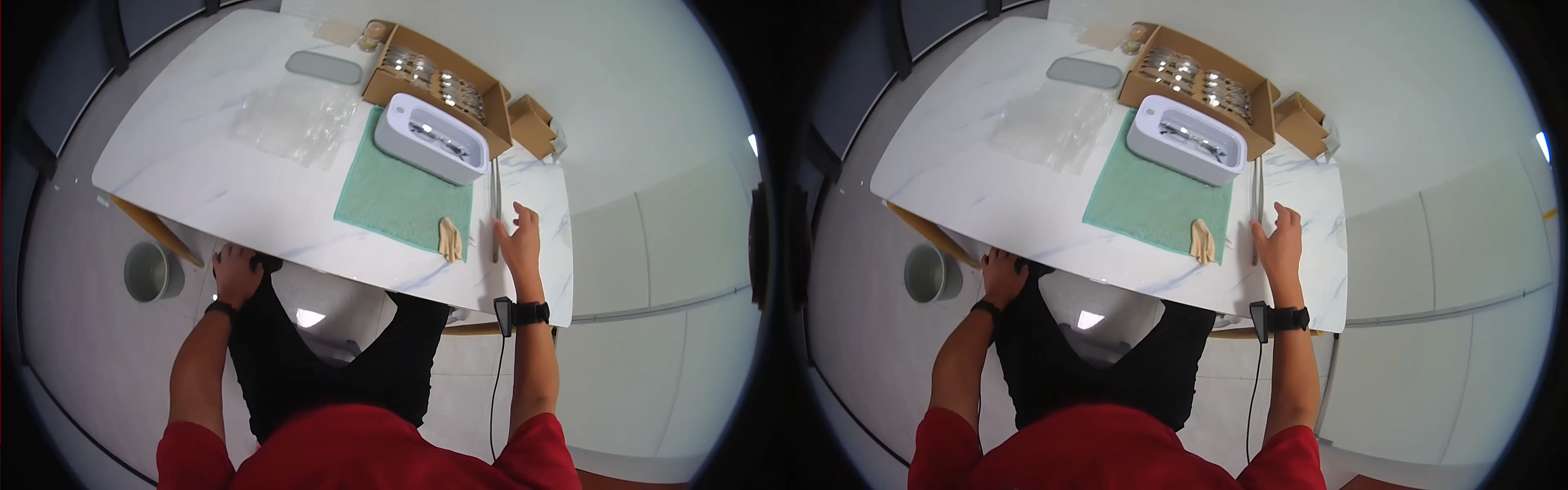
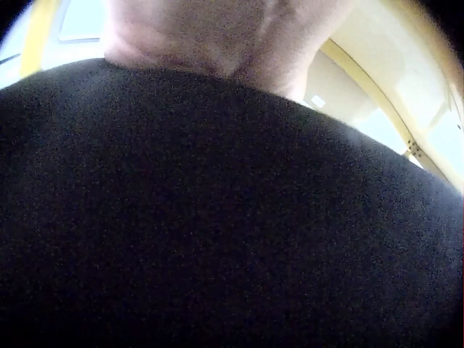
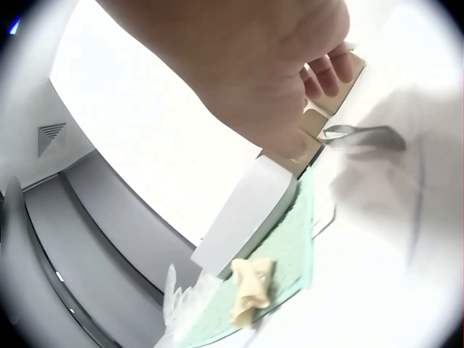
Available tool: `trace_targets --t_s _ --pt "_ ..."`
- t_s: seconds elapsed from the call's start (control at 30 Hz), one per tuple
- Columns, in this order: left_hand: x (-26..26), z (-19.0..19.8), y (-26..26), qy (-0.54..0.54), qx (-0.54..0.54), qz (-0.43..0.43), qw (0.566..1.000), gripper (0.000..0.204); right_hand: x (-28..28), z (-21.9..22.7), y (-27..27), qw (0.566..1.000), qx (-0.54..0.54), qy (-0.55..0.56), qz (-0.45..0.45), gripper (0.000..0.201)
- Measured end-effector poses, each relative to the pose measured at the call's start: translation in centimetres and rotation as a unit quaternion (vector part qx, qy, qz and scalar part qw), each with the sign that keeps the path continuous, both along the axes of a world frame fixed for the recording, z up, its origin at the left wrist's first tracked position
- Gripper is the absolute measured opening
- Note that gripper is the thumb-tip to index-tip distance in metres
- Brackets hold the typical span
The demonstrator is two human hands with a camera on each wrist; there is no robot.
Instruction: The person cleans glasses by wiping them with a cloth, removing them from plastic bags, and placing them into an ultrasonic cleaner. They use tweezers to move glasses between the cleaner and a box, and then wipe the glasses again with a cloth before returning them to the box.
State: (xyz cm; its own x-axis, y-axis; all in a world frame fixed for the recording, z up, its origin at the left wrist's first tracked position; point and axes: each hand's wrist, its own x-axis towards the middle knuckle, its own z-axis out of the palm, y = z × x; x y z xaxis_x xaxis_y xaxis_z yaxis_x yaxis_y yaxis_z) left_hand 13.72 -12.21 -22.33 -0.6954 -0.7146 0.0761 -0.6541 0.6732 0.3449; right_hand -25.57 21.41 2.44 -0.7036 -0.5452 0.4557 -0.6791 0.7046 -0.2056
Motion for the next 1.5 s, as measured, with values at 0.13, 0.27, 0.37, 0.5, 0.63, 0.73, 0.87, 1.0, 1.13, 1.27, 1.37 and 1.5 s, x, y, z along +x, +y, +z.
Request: trace_targets --t_s 0.13,0.27,0.37,0.5,0.63,0.73,0.87,1.0,1.13,1.27,1.37,1.5 --pt "0.3 -0.2 -0.1 0.005 -0.002 0.001 1.0 0.034 -0.5 0.1 -0.1 0.987 0.071 -0.122 -0.072 0.061" --pt "0.6 -0.2 0.1 0.012 0.007 0.005 1.0 0.035 -1.9 -0.7 -0.3 0.986 0.081 -0.135 -0.057 0.059" --pt "0.7 -0.9 0.1 0.017 0.002 0.004 1.0 0.037 -5.1 -2.4 1.8 0.971 0.017 -0.234 -0.035 0.045" --pt "0.7 -1.2 0.3 0.016 -0.018 0.006 1.0 0.036 -3.2 0.5 3.9 0.866 -0.244 -0.429 -0.084 0.027" --pt "0.4 -0.7 0.0 -0.013 -0.014 0.005 1.0 0.037 -0.6 3.8 6.2 0.878 -0.365 -0.307 -0.038 0.025" --pt "0.2 -1.0 -0.1 -0.025 -0.011 -0.004 1.0 0.038 1.8 7.6 6.4 0.907 -0.315 -0.279 0.012 0.024" --pt "0.1 -1.0 -0.2 -0.033 -0.005 -0.002 0.999 0.04 2.5 10.6 5.3 0.995 -0.041 -0.07 0.053 0.025" --pt "0.1 -1.0 0.1 -0.015 -0.016 0.001 1.0 0.038 4.2 13.3 2.1 0.992 0.102 0.021 0.076 0.025" --pt "0.3 -0.7 0.2 0.008 -0.015 0.004 1.0 0.037 3.4 13.8 0.6 0.98 0.151 0.076 0.108 0.023" --pt "0.3 -0.6 0.2 0.006 -0.016 0.008 1.0 0.037 3.3 13.6 -0.9 0.971 0.174 0.105 0.122 0.022" --pt "0.3 -0.7 0.1 0.007 -0.007 0.009 1.0 0.036 3.3 13.2 -1.8 0.97 0.182 0.105 0.125 0.021" --pt "0.3 -0.6 0.2 0.013 0.0 0.009 1.0 0.035 2.4 12.1 -2.6 0.967 0.192 0.114 0.122 0.021"
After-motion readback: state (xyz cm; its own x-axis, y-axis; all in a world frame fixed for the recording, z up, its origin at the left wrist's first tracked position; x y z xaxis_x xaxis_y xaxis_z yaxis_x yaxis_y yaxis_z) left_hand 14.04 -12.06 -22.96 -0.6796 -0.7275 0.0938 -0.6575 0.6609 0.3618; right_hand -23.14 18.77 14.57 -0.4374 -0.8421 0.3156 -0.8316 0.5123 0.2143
